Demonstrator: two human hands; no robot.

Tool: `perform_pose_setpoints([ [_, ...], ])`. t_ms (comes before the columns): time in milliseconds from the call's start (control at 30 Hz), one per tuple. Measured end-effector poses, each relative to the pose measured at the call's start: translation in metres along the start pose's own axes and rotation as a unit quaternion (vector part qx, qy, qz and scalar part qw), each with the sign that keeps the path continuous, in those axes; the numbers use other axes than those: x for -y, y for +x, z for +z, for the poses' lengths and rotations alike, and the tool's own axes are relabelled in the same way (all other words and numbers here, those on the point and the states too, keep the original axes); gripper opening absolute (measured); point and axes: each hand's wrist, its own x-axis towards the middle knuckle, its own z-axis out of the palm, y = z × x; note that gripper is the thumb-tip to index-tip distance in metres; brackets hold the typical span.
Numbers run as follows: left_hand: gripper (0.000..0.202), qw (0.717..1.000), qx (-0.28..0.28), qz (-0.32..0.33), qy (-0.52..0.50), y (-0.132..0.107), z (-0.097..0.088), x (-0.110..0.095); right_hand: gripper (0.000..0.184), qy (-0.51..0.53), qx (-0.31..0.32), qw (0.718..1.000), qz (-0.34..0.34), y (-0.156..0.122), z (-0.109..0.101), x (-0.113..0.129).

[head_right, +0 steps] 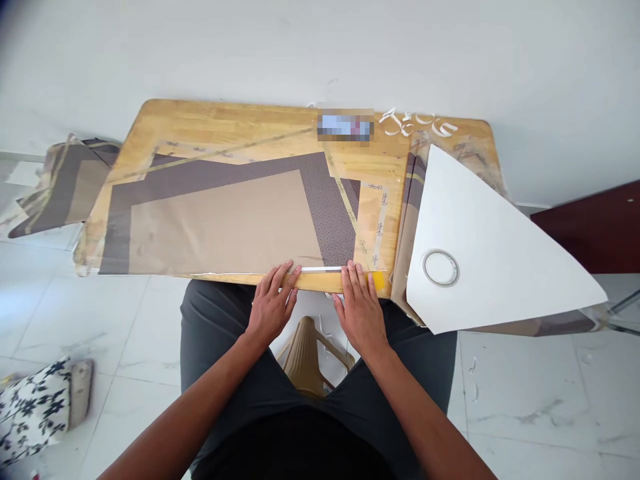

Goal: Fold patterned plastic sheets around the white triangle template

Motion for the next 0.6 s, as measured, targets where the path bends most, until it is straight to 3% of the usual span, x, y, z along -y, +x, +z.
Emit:
perform_pose_setpoints([
  [133,0.063,1.0,-0.008,0.001,-0.017,0.0,0.004,0.003,0.071,0.024,0.0,1.0,-0.005,0.0,0.0,-0.003],
  [333,0.055,0.998,-0.03,-0.008,-0.058,0.0,0.009,0.005,0.051,0.118,-0.075,0.988,0.063,0.015,-0.026,0.008],
  [433,0.044,0.997,-0.037,-0.013,-0.062,-0.001,0.009,0.004,0.042,0.169,-0.046,0.983,0.061,0.035,-0.033,0.028],
  [600,0.038,0.995,-0.052,-0.004,-0.083,-0.002,0.009,0.003,0.024,0.203,0.034,0.979,0.009,0.074,-0.023,0.054],
])
